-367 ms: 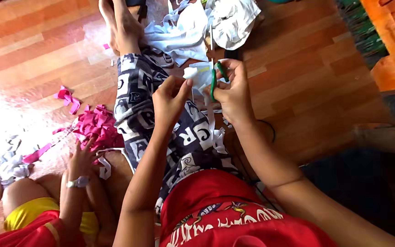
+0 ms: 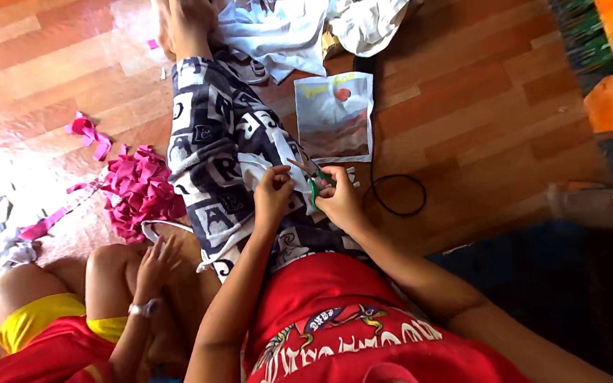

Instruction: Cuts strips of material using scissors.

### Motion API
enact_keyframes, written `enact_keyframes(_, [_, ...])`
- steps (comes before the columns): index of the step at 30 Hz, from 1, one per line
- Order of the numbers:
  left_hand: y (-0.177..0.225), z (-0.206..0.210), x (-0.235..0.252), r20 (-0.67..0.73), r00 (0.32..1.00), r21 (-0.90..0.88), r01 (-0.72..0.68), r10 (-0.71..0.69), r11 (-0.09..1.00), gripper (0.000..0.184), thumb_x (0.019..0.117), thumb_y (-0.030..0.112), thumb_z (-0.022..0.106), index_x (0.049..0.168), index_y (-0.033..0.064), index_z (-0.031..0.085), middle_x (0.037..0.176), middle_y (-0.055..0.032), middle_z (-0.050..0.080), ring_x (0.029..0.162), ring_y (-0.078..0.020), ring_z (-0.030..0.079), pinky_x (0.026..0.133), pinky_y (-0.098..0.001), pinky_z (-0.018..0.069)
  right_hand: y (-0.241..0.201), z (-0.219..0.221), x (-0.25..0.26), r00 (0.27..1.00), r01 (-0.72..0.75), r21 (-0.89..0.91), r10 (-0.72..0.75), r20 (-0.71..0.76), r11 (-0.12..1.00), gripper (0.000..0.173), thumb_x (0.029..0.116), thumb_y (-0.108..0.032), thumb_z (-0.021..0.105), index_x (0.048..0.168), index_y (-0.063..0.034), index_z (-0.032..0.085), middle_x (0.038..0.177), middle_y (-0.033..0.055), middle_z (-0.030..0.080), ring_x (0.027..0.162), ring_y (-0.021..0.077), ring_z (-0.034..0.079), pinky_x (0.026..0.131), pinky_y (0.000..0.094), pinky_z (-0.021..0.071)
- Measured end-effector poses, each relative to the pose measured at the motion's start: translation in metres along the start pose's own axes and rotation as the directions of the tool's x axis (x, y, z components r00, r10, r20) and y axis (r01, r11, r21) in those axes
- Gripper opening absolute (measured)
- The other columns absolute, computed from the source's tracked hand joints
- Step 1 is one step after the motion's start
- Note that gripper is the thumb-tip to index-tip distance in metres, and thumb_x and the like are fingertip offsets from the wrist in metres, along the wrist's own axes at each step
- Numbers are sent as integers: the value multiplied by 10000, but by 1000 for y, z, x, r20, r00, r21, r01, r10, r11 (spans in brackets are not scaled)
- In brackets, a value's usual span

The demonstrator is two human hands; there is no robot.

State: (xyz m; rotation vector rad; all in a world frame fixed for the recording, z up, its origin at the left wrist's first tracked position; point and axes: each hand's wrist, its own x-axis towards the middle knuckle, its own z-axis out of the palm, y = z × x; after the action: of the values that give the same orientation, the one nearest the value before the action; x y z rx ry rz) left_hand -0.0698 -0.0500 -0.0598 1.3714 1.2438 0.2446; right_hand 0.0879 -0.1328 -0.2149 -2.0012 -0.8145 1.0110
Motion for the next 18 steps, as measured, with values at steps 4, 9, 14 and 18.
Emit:
enact_keyframes(4, [-6, 10, 13, -16, 998, 38, 58, -57, 998, 133, 975, -31, 610, 1052, -45, 717, 893, -96, 715, 743, -85, 623, 694, -176, 478, -3, -16, -5, 998, -54, 41, 53, 40, 998, 661, 842, 3, 752, 1420, -7, 432, 1236, 191, 562, 824, 191, 656, 687, 346, 580])
enact_keyframes(9, [7, 9, 6, 52, 990, 77, 126, -130, 989, 167, 984, -49, 582, 1099, -73, 701, 963, -131, 711, 807, -90, 627, 760, -180, 483, -3, -50, -13, 982, -31, 150, 2, 191, 988, 483, 960, -119, 680, 1362, -23, 431, 941, 80, 594, 586, 104, 584, 512, 271, 539])
enact_keyframes(14, [-136, 59, 92, -14, 938, -23, -346, 346, 938, 186, 968, -11, 600, 1070, 12, 754, 1072, -140, 704, 935, -167, 676, 839, -341, 557, -4, -82, -26, 714, -281, 249, 29, 699, 927, 387, 946, -431, 618, 1158, -116, 542, 737, -25, 667, 413, -13, 484, 365, 128, 385])
enact_keyframes(18, [-132, 58, 89, 19, 974, -21, -225, 225, 974, 221, 972, 11, 603, 1146, 23, 738, 1112, -126, 701, 927, -167, 678, 841, -367, 563, 0, -79, -34, 573, -405, 140, 131, 809, 904, 308, 990, -382, 559, 1118, -102, 560, 710, -37, 652, 374, -41, 418, 342, 106, 327])
